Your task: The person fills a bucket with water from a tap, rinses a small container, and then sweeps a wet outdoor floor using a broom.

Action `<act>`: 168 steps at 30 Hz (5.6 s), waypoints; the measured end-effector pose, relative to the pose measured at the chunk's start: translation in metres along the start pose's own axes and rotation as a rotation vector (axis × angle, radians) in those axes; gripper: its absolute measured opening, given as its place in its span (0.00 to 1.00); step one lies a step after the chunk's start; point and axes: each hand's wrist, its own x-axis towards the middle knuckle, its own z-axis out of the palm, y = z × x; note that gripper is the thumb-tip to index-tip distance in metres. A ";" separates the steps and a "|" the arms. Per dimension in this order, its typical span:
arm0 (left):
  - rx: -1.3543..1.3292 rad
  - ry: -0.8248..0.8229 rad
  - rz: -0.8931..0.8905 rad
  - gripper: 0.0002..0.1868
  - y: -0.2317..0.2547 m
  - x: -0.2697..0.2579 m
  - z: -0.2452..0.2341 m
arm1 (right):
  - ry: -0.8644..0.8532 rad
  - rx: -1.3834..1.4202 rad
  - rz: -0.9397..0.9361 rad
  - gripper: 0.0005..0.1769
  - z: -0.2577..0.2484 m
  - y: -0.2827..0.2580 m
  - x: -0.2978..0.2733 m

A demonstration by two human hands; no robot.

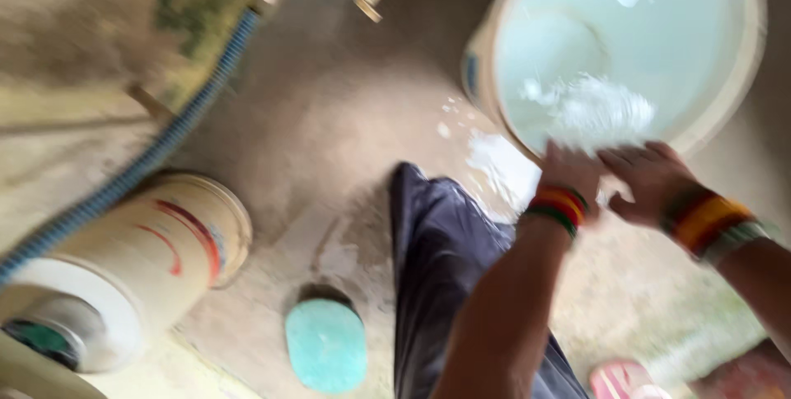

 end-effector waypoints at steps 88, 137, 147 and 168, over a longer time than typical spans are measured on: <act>0.167 0.118 -0.361 0.12 0.126 -0.316 0.370 | -0.481 -0.357 0.221 0.23 0.195 -0.295 -0.326; 0.210 0.275 -0.462 0.10 0.299 -0.509 0.723 | -0.401 -0.354 -0.048 0.14 0.413 -0.399 -0.657; -0.148 0.105 -0.452 0.25 0.318 -0.484 0.676 | 0.199 -0.080 -0.507 0.35 0.418 -0.333 -0.689; -0.406 0.823 -0.509 0.30 0.416 -0.399 0.697 | 0.109 0.094 0.398 0.19 0.532 -0.056 -0.622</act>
